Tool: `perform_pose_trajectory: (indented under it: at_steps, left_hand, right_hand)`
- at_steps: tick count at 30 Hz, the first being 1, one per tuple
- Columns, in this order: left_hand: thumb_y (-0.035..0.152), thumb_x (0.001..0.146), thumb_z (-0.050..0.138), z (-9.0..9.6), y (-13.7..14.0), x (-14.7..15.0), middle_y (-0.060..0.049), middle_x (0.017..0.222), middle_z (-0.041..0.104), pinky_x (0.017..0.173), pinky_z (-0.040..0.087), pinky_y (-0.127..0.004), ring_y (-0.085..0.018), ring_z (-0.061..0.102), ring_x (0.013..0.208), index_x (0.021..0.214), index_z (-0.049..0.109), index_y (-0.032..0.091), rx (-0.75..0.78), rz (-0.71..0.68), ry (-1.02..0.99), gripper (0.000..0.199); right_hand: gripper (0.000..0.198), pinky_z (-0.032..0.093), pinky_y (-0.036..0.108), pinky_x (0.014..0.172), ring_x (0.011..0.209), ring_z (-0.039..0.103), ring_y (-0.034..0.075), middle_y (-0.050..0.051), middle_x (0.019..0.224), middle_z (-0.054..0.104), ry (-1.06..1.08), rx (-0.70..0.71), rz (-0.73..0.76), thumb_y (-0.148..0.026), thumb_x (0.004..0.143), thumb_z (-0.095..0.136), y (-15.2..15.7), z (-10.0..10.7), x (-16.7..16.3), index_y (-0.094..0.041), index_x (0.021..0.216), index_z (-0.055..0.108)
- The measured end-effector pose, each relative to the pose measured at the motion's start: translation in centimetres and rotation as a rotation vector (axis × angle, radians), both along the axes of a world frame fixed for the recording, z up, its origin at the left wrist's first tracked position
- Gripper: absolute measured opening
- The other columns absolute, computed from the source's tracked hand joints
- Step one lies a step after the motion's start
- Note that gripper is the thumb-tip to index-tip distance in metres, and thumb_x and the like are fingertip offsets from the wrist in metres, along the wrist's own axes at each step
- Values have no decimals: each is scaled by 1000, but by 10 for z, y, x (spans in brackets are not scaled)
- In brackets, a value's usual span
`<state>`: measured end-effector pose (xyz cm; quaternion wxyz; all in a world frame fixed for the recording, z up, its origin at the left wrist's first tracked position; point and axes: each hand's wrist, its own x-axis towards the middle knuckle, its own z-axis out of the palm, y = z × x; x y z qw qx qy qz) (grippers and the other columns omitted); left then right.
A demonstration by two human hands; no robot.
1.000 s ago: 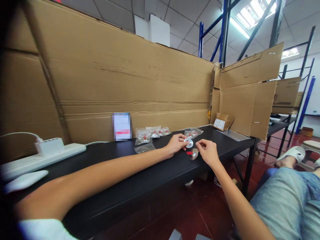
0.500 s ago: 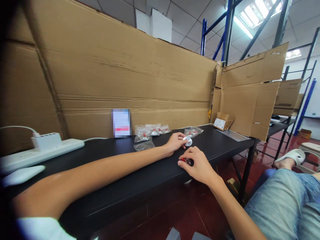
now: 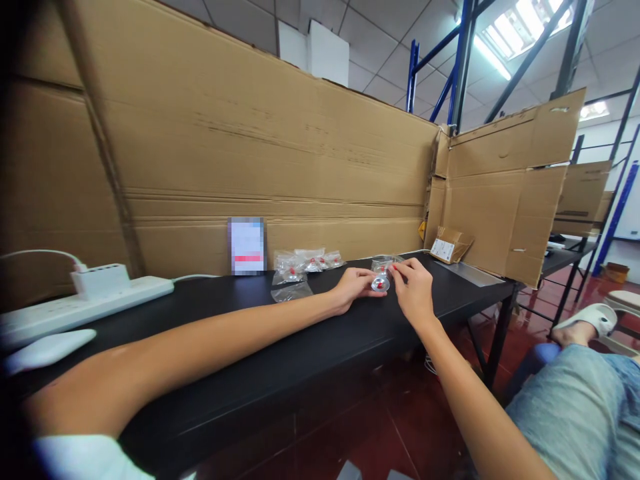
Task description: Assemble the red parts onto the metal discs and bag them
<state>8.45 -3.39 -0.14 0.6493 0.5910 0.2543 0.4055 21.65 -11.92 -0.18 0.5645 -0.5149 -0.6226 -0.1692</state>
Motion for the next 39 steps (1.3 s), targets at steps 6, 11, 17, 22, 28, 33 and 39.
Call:
perform_pose_trajectory:
  at_steps: [6,11,17,22,28,33,39]
  left_hand:
    - [-2,80,53,3,0,-3,-10,74,70,77,60,-38,-16,69,66,79,68,5,-71,-102,-69,17]
    - [-4,80,55,-2,6,-5,-10,79,71,84,59,-39,-16,69,72,82,68,5,-81,-150,-128,16]
    - [2,83,59,-5,14,-8,-10,91,71,88,57,-37,-14,68,81,90,70,8,-132,-244,-205,14]
    - [5,82,64,-4,15,-11,-8,92,70,94,53,-40,-14,67,85,93,70,10,-150,-326,-206,13]
    - [12,75,75,0,14,-11,-10,94,71,91,54,-37,-16,70,81,103,68,11,-143,-379,-124,29]
    - [17,71,79,-1,14,-10,-13,96,72,90,54,-40,-20,71,81,110,65,11,-103,-365,-93,42]
    - [21,71,79,-4,15,-9,-13,93,72,85,56,-39,-21,71,77,108,63,11,-51,-346,-67,42]
  right_hand:
    - [24,44,29,71,73,58,18,7,80,65,-267,-198,6,-21,87,53,22,-10,-2,-20,82,76]
    - [23,44,29,70,72,61,18,7,80,67,-141,-169,19,-24,87,54,18,-10,1,-20,85,76]
    - [21,49,31,74,77,64,19,7,85,71,-8,-136,99,-31,85,58,14,-7,1,-22,90,76]
    - [23,52,31,76,82,66,20,8,92,71,125,-130,192,-34,84,60,15,-9,2,-21,93,76]
    - [26,54,32,74,80,68,22,9,94,73,201,-154,205,-38,79,64,15,-9,7,-20,93,76]
    - [30,56,35,77,82,70,24,9,95,74,352,-199,282,-41,75,68,22,-14,14,-18,94,76]
    - [33,55,36,81,86,70,25,10,97,74,501,-255,418,-41,68,74,25,-17,13,-17,90,75]
